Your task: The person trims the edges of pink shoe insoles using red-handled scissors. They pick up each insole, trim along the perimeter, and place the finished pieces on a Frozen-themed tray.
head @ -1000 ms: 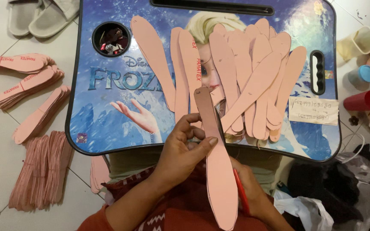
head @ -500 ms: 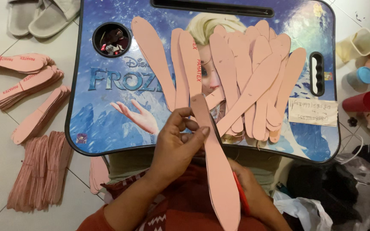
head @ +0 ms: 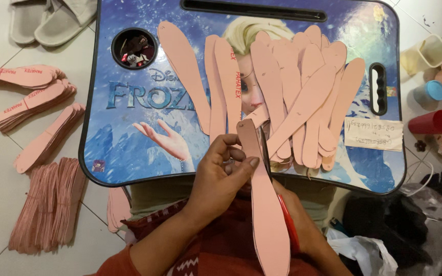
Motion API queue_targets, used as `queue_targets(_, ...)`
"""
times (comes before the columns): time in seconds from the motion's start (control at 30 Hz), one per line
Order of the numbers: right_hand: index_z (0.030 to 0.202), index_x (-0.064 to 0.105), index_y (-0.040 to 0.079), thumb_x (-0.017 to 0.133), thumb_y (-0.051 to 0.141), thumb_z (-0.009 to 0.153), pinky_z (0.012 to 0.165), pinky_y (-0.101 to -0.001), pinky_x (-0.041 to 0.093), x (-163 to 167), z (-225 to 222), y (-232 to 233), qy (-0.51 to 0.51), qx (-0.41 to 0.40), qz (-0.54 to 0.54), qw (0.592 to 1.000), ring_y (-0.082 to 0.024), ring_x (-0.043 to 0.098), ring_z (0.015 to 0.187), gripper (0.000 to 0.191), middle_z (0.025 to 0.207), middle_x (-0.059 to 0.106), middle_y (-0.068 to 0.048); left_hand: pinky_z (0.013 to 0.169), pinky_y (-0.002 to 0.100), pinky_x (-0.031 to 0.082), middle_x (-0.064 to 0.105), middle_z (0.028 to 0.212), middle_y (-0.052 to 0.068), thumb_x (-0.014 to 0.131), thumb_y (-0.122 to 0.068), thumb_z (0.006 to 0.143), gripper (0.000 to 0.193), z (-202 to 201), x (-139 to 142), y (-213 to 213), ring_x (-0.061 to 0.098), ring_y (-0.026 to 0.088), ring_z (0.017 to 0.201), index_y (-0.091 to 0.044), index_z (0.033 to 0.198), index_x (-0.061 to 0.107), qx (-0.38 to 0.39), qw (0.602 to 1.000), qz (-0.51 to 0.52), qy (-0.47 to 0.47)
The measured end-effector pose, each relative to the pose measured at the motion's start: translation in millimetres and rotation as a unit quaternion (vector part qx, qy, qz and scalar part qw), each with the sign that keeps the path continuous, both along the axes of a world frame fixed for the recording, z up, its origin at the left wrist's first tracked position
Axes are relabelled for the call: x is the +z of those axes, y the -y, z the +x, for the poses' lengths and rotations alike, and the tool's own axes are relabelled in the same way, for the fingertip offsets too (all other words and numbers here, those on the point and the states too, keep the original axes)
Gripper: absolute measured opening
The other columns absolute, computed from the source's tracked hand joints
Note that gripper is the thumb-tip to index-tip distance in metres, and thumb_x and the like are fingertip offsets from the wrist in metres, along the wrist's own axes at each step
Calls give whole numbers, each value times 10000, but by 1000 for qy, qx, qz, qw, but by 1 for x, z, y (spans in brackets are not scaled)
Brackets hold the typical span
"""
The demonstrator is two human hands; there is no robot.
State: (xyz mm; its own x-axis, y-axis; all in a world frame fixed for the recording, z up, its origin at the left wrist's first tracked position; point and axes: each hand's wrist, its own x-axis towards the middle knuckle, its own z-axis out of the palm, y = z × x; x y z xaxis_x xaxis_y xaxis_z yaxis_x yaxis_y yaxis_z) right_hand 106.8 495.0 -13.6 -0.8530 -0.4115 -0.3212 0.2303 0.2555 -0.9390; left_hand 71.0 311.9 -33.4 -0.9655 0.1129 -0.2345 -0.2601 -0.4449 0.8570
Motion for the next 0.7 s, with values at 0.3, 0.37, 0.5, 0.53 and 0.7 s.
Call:
queue_targets(0.3,1414,549,-9,612,153,872,587,-266,496,-12,5,4,-7,-35,-4,999,-81,532,670,569,779,623,-2,597,194,527,579,931,30,707,-62,926,423,-2,-6,1,626,46,699,1,1293,506,-2,1000,-8,11)
queue_targets(0.37,1352,592,-25,615,141,876,565,-265,495,-16,6,4,6,-40,2,999,-77,550,644,505,752,635,1,609,197,529,582,948,32,704,-64,936,421,-2,-8,1,630,51,712,10,1303,512,-3,1000,2,7)
queue_targets(0.5,1367,593,-28,617,131,878,574,-248,486,-23,8,3,12,-54,-9,998,-58,537,657,515,775,634,18,606,205,525,588,923,33,705,-59,935,434,-2,-14,1,626,60,706,1,1309,492,1,999,36,7)
queue_targets(0.53,1361,602,-30,619,129,883,580,-244,487,-25,8,3,15,-60,-10,998,-55,538,665,504,790,640,22,603,207,524,592,914,35,705,-58,936,430,-2,-15,1,626,64,701,4,1307,496,0,999,33,6)
queue_targets(0.7,1232,633,-24,640,113,880,587,-250,488,-32,8,-1,25,-61,-12,998,-58,546,687,378,810,648,22,612,211,531,611,908,40,701,-60,953,408,-9,-19,2,636,74,715,10,1307,509,1,1000,15,-1)
